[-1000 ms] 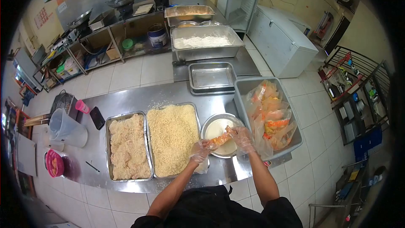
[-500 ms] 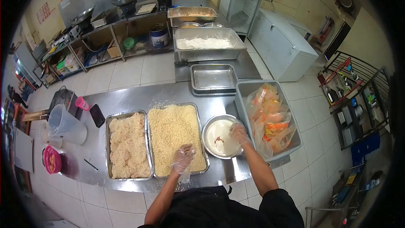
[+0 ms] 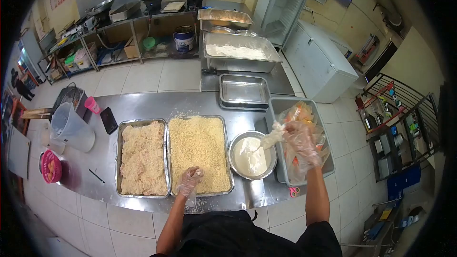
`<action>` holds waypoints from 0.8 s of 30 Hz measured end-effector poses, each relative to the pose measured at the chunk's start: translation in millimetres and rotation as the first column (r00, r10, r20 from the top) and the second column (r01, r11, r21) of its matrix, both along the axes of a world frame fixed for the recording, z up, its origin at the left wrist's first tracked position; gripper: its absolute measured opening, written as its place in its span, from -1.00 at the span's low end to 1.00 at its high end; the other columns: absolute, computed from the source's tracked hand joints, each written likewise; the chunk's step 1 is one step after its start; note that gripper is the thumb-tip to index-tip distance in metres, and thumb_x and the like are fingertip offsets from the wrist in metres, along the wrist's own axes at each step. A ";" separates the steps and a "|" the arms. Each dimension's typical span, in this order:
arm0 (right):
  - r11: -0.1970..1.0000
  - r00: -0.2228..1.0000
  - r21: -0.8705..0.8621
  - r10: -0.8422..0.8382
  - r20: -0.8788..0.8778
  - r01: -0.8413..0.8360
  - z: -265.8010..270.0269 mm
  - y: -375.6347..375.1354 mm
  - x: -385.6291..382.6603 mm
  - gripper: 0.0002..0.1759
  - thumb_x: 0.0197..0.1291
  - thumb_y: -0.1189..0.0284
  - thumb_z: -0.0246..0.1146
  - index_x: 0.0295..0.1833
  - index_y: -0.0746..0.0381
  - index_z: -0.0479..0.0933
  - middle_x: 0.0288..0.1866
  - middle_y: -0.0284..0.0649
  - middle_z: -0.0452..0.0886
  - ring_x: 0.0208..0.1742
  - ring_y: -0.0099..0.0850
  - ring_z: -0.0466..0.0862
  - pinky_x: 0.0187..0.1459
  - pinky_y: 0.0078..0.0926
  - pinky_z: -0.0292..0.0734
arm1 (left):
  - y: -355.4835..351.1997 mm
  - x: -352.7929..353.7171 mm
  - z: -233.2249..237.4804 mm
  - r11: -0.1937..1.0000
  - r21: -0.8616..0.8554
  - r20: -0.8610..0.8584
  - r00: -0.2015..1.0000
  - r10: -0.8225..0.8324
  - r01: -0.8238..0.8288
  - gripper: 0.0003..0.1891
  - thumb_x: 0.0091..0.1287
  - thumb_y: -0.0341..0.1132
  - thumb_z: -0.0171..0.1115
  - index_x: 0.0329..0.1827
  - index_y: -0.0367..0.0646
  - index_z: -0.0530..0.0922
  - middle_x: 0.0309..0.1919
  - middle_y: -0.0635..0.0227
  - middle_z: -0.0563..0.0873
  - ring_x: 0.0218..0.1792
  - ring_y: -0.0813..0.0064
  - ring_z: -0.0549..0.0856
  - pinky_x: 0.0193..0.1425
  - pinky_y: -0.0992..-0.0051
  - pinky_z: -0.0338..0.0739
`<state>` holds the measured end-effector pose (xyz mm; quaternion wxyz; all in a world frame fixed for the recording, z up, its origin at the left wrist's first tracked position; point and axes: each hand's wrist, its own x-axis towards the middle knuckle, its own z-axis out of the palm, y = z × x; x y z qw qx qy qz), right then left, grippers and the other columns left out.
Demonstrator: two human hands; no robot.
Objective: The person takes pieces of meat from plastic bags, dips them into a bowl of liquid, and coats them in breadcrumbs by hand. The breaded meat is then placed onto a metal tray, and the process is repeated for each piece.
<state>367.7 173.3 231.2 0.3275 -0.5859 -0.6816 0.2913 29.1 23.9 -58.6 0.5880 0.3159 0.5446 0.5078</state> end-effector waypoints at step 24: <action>0.999 0.962 0.022 -0.029 -0.270 0.036 4.1 -22.7 -8.2 -0.85 0.10 0.59 0.23 -0.21 0.37 0.62 -0.37 -0.28 0.68 -0.34 -0.58 0.62 -0.29 -0.60 0.53 | -3.1 -2.0 6.3 0.994 -0.058 0.180 0.978 0.103 -0.094 -0.59 0.39 -0.31 0.23 0.18 -0.40 0.41 -0.04 0.13 0.66 -0.04 0.36 0.69 0.02 0.47 0.65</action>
